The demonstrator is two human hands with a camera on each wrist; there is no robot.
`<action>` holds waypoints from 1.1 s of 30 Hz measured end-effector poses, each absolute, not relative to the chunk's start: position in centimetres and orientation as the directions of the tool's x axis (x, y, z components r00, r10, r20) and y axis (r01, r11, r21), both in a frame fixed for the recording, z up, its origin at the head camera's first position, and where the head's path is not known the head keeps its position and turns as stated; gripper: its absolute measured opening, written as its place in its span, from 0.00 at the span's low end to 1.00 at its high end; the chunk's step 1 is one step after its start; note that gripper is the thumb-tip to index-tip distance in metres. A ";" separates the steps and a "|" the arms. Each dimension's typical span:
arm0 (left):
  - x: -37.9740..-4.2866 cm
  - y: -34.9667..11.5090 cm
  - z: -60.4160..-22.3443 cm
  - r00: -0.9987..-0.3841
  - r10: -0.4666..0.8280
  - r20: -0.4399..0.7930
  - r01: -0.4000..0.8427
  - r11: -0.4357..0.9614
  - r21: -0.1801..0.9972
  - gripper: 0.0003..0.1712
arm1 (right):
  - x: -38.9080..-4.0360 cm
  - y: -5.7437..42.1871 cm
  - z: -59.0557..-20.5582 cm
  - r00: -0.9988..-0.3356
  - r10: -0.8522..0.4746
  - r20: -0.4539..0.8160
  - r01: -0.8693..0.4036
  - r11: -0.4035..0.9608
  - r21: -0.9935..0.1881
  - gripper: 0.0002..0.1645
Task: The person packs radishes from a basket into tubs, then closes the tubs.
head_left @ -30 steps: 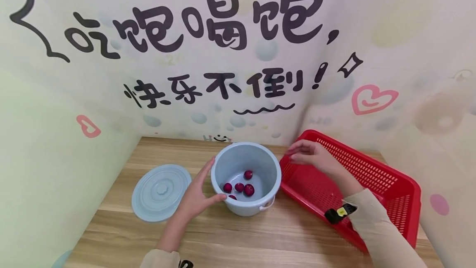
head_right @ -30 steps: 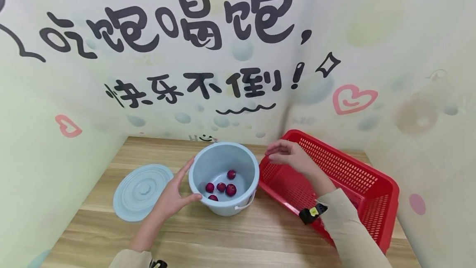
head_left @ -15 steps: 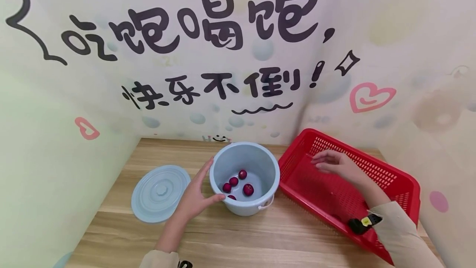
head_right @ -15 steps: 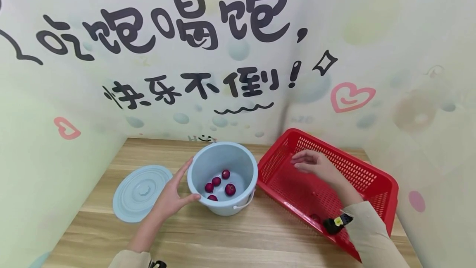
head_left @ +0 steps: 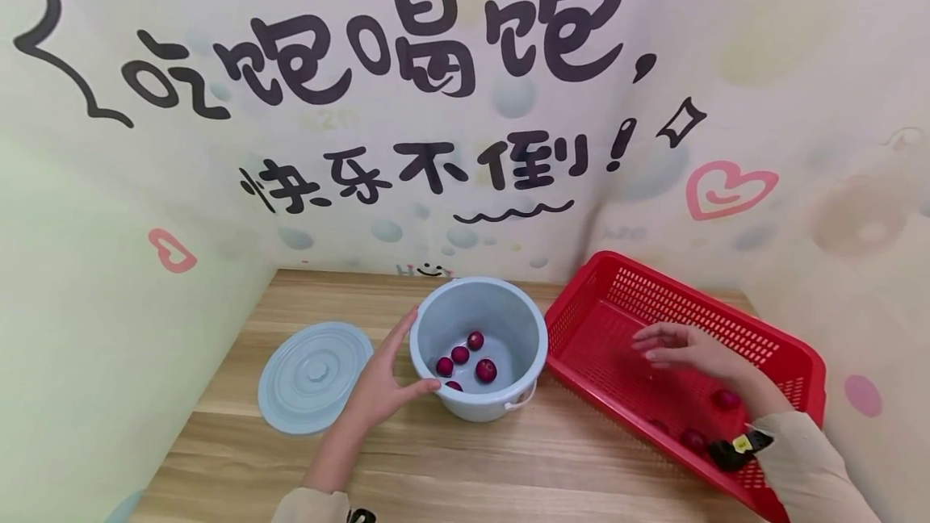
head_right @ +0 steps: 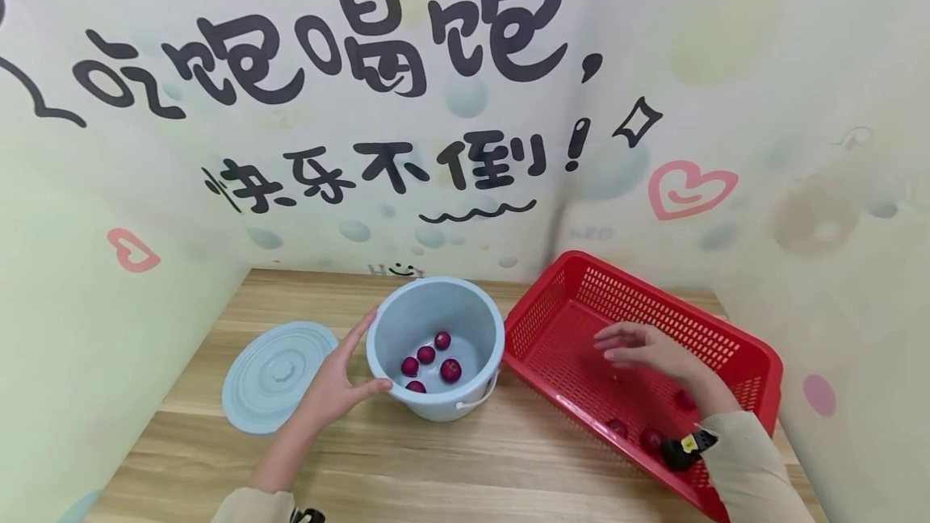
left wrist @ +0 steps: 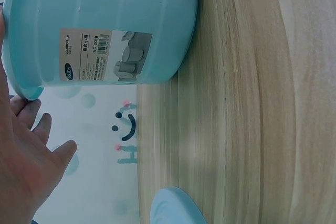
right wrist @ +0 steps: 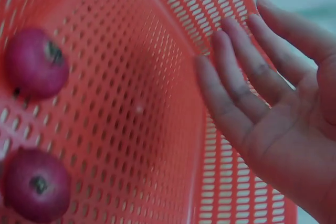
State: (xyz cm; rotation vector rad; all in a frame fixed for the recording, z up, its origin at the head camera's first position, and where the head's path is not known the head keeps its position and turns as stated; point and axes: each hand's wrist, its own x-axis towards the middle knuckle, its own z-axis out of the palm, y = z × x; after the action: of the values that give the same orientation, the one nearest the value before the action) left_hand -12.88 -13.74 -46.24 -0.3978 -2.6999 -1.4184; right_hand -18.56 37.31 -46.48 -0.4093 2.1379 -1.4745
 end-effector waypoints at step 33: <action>-12.6 -13.8 -46.3 -0.968 0.190 0.162 0.241 0.546 0.802 0.61 | -17.7 37.5 -49.3 -0.494 -0.665 -0.560 0.176 0.554 -0.814 0.16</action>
State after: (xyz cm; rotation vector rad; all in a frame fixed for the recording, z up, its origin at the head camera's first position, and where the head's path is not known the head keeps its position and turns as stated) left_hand -12.63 -13.81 -46.28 -0.3784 -2.7126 -1.4214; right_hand -17.72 37.50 -49.26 -0.4028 1.8152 -1.0820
